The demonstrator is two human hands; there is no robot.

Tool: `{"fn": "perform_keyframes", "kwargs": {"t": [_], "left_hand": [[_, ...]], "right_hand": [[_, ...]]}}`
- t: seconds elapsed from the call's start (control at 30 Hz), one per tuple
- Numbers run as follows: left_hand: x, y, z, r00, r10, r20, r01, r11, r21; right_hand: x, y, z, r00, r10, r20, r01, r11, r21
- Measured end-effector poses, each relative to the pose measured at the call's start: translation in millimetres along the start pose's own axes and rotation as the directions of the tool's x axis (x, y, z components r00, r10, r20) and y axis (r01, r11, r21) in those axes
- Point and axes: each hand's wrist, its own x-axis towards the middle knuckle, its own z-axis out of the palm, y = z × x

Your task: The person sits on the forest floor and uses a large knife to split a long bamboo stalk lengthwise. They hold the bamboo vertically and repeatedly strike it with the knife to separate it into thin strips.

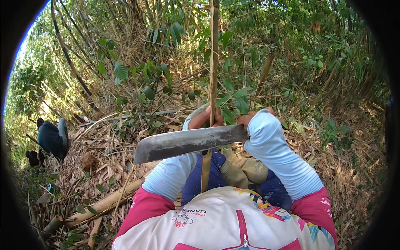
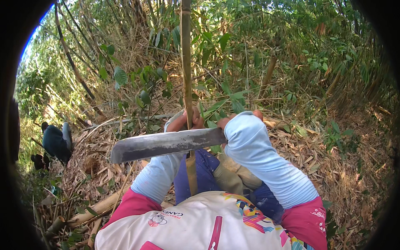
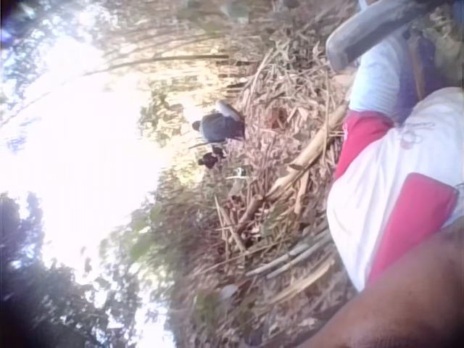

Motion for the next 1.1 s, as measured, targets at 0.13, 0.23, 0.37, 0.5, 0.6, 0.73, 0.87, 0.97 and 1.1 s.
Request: {"fn": "perform_keyframes", "kwargs": {"t": [0.13, 0.23, 0.37, 0.5, 0.6, 0.73, 0.87, 0.97, 1.1], "left_hand": [[0.5, -5.2, -20.1, 0.977, -0.072, 0.199, 0.114, 0.971, -0.208], [-6.8, -7.4, -7.5, 0.981, -0.066, 0.181, 0.122, 0.941, -0.316], [-18.3, 0.4, 3.6, 0.990, -0.036, 0.140, 0.070, 0.965, -0.252], [-21.5, 4.2, 3.8, 0.984, -0.091, 0.151, 0.115, 0.981, -0.156], [-18.3, -2.3, 1.3, 0.980, -0.065, 0.187, 0.093, 0.985, -0.144], [-23.9, -1.1, 15.4, 0.992, -0.001, 0.123, 0.015, 0.994, -0.113], [-30.0, -15.9, 12.2, 0.994, 0.089, -0.057, -0.090, 0.996, -0.006], [-32.0, -24.2, 18.0, 0.946, 0.222, -0.236, -0.145, 0.941, 0.306], [-14.1, -64.4, -31.3, 0.978, 0.097, -0.184, -0.168, 0.891, -0.423]], "right_hand": [[21.2, -17.8, -35.9, 0.998, -0.009, 0.058, 0.019, 0.986, -0.167], [30.6, -18.0, -49.0, 0.998, -0.044, 0.033, 0.051, 0.965, -0.256], [36.7, -34.4, -64.3, 0.997, -0.074, -0.010, 0.062, 0.897, -0.437], [41.0, -26.2, -50.2, 0.998, -0.046, 0.039, 0.059, 0.892, -0.447], [42.7, -22.2, -50.7, 0.992, 0.002, 0.122, 0.045, 0.924, -0.379], [45.4, -23.5, -52.8, 0.997, -0.024, 0.075, 0.048, 0.939, -0.340], [52.8, -18.1, -45.1, 0.996, -0.058, 0.068, 0.080, 0.925, -0.372], [60.8, -10.5, -34.7, 0.987, -0.025, 0.160, 0.085, 0.919, -0.385], [67.0, 3.5, -20.3, 0.993, -0.055, 0.109, 0.088, 0.939, -0.334]]}}
